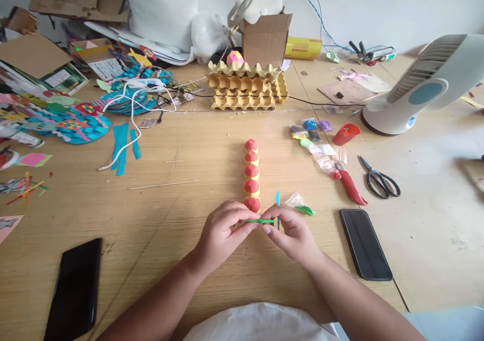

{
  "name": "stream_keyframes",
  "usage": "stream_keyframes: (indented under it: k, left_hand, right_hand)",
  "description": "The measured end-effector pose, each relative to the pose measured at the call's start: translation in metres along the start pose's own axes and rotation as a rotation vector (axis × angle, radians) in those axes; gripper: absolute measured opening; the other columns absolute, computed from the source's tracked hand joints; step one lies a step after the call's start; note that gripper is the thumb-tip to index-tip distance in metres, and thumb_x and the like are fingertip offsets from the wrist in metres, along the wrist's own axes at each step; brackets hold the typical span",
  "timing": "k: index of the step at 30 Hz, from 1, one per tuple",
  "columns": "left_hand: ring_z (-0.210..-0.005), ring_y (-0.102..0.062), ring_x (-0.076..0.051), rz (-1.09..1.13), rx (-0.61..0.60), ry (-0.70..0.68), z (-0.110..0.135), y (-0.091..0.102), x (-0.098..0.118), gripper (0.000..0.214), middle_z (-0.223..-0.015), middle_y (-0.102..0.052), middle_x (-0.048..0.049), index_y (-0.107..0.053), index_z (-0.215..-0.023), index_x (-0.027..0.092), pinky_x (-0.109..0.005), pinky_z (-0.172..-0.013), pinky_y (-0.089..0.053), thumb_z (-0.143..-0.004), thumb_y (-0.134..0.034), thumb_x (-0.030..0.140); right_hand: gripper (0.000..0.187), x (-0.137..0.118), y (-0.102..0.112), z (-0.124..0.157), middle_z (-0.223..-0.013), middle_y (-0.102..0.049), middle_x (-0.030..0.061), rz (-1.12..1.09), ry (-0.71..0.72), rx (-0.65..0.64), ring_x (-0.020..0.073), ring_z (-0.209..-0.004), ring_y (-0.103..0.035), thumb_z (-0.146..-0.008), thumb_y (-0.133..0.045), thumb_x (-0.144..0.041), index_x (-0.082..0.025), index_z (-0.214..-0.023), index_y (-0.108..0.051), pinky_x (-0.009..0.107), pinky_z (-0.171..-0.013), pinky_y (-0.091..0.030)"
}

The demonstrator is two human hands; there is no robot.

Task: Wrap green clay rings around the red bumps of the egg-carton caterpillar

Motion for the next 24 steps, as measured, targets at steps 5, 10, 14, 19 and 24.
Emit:
stream_keyframes:
  k: [5,10,14,19,24]
  left_hand:
    - [-0.084,-0.068,-0.013,-0.019,-0.018,-0.023,0.0007,0.0002,0.0002,0.021,-0.093,-0.072,-0.0017,-0.074,-0.104,0.022,-0.024,-0.072,-0.056,-0.087,-0.077,0.009]
    - [-0.085,-0.068,-0.013,-0.036,-0.022,-0.073,-0.0001,0.0015,0.0024,0.023,-0.093,-0.073,-0.0022,-0.074,-0.106,0.022,-0.025,-0.076,-0.056,-0.087,-0.076,0.007]
    - [-0.084,-0.067,-0.014,-0.047,-0.023,-0.109,-0.0018,0.0031,0.0062,0.021,-0.091,-0.073,-0.003,-0.074,-0.103,0.02,-0.027,-0.077,-0.056,-0.087,-0.077,0.008]
    - [-0.088,-0.067,-0.016,-0.112,-0.053,-0.146,-0.0016,0.001,0.0082,0.029,-0.096,-0.074,-0.0047,-0.073,-0.111,0.019,-0.029,-0.08,-0.056,-0.085,-0.08,0.009]
    - [-0.082,-0.067,-0.014,-0.086,-0.053,-0.18,-0.0009,0.0003,0.0078,0.027,-0.089,-0.074,-0.0024,-0.074,-0.108,0.02,-0.027,-0.077,-0.055,-0.085,-0.079,0.007]
  right_hand:
    - [0.006,0.0029,-0.0013,0.0015,-0.088,-0.073,0.0017,-0.022,-0.009,0.01,0.0161,-0.079,-0.065,-0.094,-0.075,-0.028,-0.024,-0.098,-0.073,0.029,-0.077,-0.053]
    - [0.011,0.004,-0.0029,0.0016,-0.091,-0.074,0.0014,-0.09,-0.027,-0.013,0.0153,-0.081,-0.065,-0.093,-0.077,-0.03,-0.025,-0.102,-0.073,0.028,-0.078,-0.053]
    - [0.009,0.0017,-0.0028,0.001,-0.088,-0.073,0.0019,-0.088,-0.042,-0.031,0.0156,-0.08,-0.065,-0.095,-0.075,-0.031,-0.023,-0.097,-0.074,0.028,-0.076,-0.052]
    - [0.011,0.0004,-0.0022,0.0004,-0.082,-0.072,0.0009,-0.078,-0.052,-0.039,0.015,-0.077,-0.065,-0.096,-0.073,-0.032,-0.022,-0.09,-0.074,0.027,-0.074,-0.05]
    - [0.016,0.001,-0.0018,0.0006,-0.082,-0.072,0.0011,-0.086,-0.077,-0.051,0.0156,-0.076,-0.064,-0.093,-0.076,-0.037,-0.022,-0.089,-0.072,0.028,-0.074,-0.05]
Point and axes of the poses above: each hand's wrist, its own z-axis away from the middle knuckle, its own y-axis out of the back of the hand, x = y × z, the point moved 4 cm from there along -z, towards the middle knuckle
